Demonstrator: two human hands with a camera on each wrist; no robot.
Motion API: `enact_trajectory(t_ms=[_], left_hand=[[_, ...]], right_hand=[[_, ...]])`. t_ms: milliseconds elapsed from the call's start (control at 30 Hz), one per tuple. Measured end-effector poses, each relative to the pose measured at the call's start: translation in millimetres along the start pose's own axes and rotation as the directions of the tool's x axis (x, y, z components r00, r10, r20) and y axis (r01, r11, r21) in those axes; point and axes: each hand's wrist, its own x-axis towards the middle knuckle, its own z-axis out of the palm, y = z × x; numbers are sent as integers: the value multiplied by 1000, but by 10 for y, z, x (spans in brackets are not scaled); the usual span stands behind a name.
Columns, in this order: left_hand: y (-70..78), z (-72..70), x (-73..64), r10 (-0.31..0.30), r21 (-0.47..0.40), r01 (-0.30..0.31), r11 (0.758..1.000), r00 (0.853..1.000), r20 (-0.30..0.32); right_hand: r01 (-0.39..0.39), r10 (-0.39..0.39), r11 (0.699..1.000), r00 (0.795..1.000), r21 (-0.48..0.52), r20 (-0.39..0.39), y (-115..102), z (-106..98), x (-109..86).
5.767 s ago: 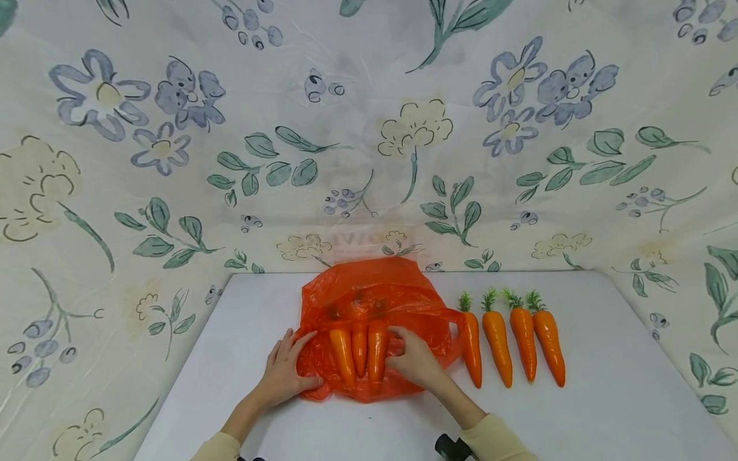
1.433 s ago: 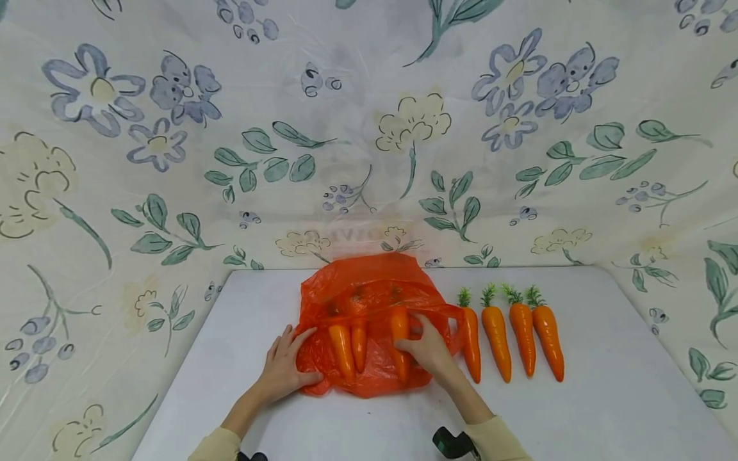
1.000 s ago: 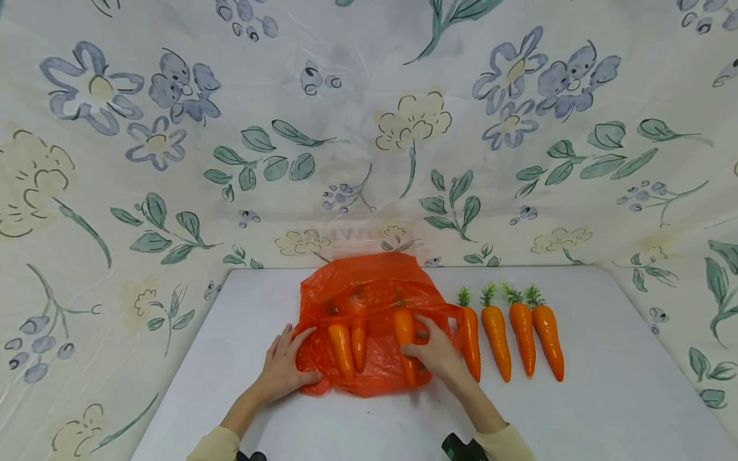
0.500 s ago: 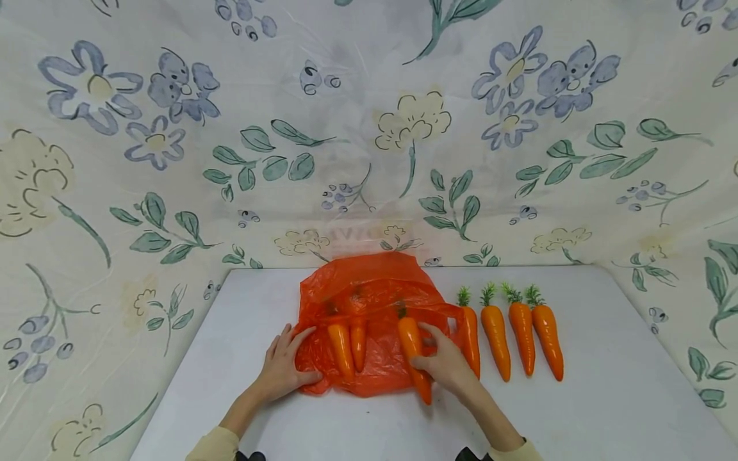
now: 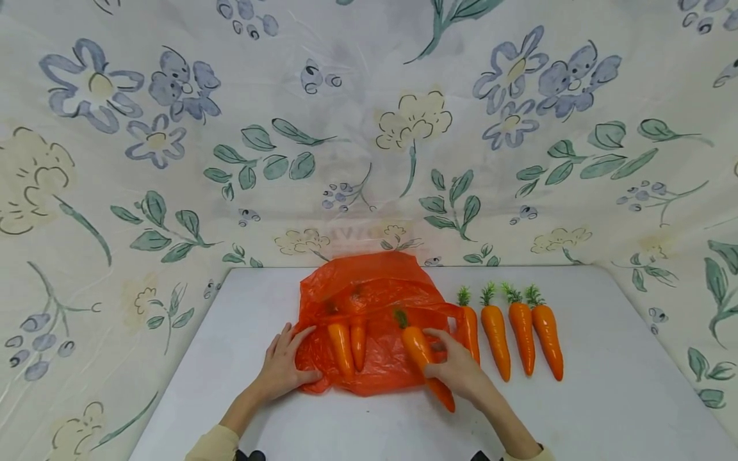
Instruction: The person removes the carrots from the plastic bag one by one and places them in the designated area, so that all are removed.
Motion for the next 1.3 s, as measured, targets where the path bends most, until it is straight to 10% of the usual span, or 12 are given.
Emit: enact_trajectory(t_ms=[1300], left_hand=[[5, 3, 10, -9, 2, 9, 1000, 1000, -10]], right_hand=[[213, -200, 974, 967, -71, 155, 400, -1057, -349]])
